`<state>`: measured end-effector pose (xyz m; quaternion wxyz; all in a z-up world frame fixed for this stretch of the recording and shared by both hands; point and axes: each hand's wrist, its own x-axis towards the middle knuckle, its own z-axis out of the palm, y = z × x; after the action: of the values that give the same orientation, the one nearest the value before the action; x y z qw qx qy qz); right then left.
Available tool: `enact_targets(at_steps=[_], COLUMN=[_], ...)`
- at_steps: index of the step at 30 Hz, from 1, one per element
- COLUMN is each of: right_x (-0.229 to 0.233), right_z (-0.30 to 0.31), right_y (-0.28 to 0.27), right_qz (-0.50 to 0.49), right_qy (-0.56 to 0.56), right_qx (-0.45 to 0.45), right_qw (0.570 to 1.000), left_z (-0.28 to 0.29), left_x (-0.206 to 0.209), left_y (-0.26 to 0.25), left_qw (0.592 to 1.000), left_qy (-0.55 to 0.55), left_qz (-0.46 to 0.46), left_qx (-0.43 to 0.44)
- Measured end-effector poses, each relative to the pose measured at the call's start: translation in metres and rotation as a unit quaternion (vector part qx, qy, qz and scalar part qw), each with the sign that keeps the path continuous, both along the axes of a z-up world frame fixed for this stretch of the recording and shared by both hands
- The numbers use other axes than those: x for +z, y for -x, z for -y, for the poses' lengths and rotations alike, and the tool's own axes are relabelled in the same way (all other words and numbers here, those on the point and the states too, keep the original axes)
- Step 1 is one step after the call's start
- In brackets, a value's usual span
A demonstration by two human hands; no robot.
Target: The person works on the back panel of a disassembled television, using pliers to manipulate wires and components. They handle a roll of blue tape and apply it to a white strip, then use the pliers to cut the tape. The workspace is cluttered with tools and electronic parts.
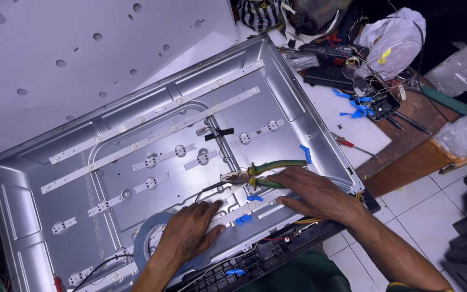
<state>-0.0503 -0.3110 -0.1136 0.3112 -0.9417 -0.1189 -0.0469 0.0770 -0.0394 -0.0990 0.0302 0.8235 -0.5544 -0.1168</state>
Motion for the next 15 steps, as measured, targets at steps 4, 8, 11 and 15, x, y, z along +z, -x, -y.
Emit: enact_targets(at_steps=[4, 8, 11, 15], right_x=[0.0012, -0.0023, -0.0001, 0.0017], right_z=[-0.0003, 0.0, -0.0001, 0.0008], right_y=[0.0007, -0.0013, -0.0022, -0.0026], right_qz=[0.005, -0.008, -0.028, 0.029], right_qy=[-0.002, -0.007, -0.007, -0.012], right_qx=[-0.004, -0.013, -0.014, 0.01], right_qw=[1.0, 1.0, 0.999, 0.999], left_z=[0.0033, 0.0028, 0.0026, 0.0018], left_x=[0.0044, 0.0081, 0.0068, 0.0055], left_y=[-0.0068, -0.0087, -0.0097, -0.0076], left_qw=[0.997, 0.991, 0.991, 0.993], left_qy=[0.042, 0.052, 0.052, 0.034], left_qz=[-0.068, -0.118, -0.123, -0.113], left_qx=[-0.007, 0.022, 0.025, 0.02])
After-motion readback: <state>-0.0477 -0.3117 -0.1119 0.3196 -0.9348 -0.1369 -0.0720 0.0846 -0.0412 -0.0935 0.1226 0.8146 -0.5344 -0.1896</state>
